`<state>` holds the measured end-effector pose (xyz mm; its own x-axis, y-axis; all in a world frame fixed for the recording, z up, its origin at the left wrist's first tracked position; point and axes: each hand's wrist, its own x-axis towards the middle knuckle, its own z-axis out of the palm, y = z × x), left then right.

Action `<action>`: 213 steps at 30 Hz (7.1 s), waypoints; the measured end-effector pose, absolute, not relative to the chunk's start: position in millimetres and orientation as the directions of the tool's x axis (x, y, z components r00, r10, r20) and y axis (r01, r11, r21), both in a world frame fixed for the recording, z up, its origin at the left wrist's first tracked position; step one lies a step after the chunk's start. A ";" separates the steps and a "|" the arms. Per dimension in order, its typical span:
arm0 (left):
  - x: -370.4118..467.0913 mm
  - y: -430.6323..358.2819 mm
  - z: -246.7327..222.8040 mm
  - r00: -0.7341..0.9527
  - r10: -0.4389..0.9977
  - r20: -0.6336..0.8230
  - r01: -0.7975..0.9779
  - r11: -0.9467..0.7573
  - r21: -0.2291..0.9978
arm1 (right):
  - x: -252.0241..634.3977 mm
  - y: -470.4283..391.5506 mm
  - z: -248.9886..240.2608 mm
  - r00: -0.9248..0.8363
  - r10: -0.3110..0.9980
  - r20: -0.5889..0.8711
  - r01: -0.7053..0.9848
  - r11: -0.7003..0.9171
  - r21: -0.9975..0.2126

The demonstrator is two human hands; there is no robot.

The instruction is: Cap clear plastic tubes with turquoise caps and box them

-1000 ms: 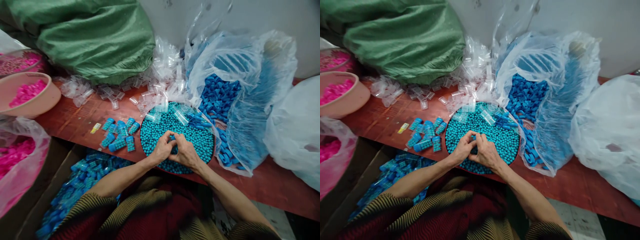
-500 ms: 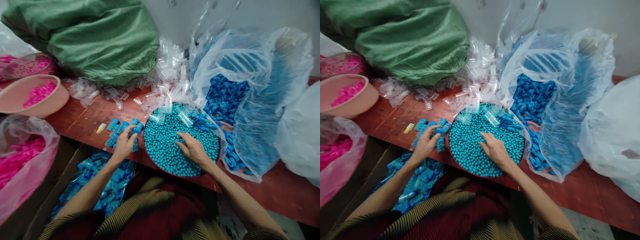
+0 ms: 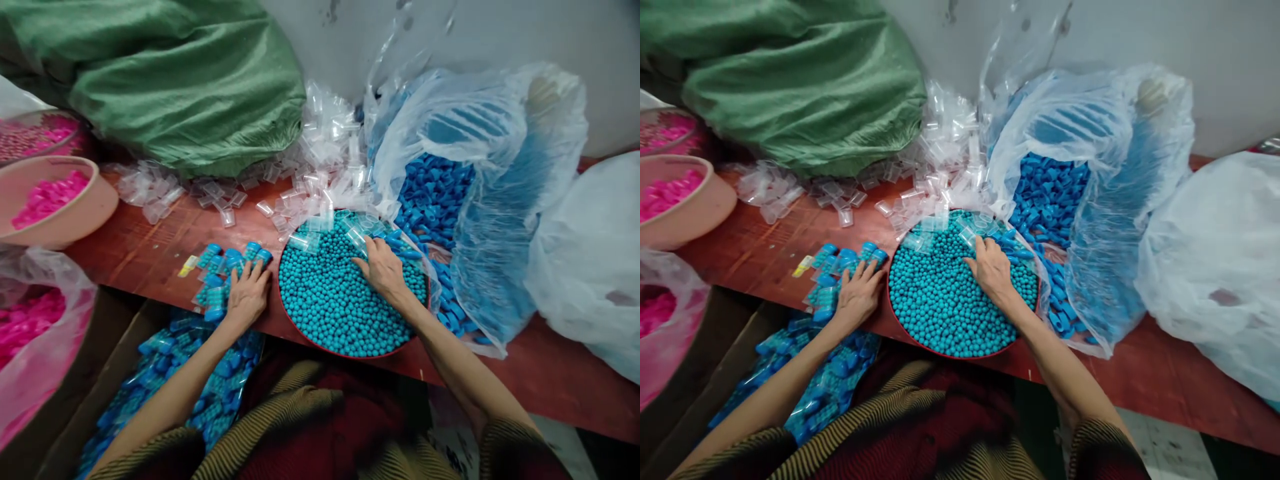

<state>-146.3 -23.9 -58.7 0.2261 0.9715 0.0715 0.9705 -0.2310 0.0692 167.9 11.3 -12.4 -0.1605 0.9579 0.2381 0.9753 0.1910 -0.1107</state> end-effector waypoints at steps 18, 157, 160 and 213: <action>-14.2 -2.3 15.2 0.673 0.735 0.082 0.713 -0.674 0.192 | 166.4 -30.1 21.9 -0.599 0.744 0.296 0.763 0.642 -0.070; -6.7 4.7 -9.2 0.540 0.835 -0.110 0.667 -0.345 0.660 | 111.9 74.4 23.8 -0.235 0.972 0.020 0.967 0.235 -0.102; -7.0 5.6 -10.0 0.534 0.838 -0.113 0.676 -0.344 0.652 | 132.2 76.7 16.6 -0.132 0.991 0.029 0.989 0.134 -0.061; -29.8 8.7 -2.1 0.491 0.848 -0.198 0.829 -0.385 0.405 | 179.1 -2.3 -46.8 -0.346 0.887 0.307 0.741 0.459 -0.490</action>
<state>-29.8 8.7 -2.1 0.4909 0.8483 -0.1984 0.8294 -0.3853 0.4045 179.1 -2.3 -46.8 -0.3457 0.8866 0.3074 0.7415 0.4589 -0.4895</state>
